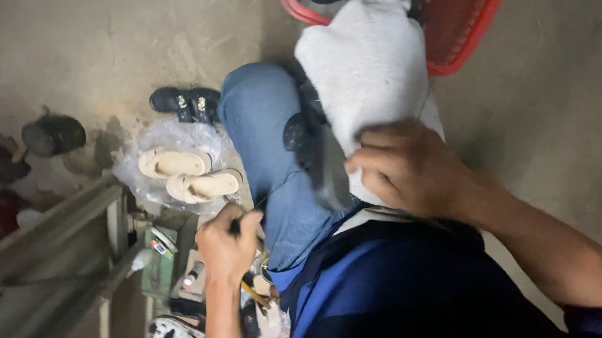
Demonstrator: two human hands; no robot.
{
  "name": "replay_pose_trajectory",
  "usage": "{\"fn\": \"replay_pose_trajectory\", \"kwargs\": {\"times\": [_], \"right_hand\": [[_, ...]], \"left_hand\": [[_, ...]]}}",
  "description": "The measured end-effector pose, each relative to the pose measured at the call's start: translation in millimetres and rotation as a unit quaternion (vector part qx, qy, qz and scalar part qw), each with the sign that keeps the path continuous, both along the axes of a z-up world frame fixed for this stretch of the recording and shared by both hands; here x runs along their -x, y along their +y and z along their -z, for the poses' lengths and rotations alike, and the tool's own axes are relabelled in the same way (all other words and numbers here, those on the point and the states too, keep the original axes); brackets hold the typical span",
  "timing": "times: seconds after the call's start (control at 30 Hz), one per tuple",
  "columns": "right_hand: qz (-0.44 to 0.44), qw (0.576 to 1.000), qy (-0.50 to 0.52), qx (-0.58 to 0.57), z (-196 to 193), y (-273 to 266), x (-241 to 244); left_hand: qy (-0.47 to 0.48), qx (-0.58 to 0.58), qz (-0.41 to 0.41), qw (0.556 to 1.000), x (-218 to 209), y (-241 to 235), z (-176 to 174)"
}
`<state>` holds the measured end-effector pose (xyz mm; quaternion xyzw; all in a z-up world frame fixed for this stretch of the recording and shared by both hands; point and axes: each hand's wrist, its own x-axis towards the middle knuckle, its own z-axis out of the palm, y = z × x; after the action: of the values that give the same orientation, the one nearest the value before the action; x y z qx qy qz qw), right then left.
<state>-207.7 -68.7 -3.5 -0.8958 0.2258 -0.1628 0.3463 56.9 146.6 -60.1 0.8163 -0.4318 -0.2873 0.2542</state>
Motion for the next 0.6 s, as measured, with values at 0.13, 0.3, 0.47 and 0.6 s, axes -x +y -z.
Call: {"fn": "replay_pose_trajectory", "kwargs": {"times": [0.13,0.3,0.47,0.6], "right_hand": [[-0.016,0.997,-0.002,-0.081,-16.1,5.7,12.7],[0.001,0.982,-0.049,-0.184,-30.9,4.2,23.7],[-0.054,0.922,-0.129,-0.361,-51.0,-1.0,26.5],[-0.023,0.885,-0.180,-0.429,-48.2,3.8,17.3]], "left_hand": [[0.041,0.041,0.017,0.998,20.9,-29.9,-8.3],[0.214,0.086,0.003,0.973,27.5,-31.4,5.2],[0.249,0.057,-0.025,0.966,29.0,-36.8,-23.1],[0.225,0.052,-0.060,0.971,30.4,-37.7,-27.2]]}}
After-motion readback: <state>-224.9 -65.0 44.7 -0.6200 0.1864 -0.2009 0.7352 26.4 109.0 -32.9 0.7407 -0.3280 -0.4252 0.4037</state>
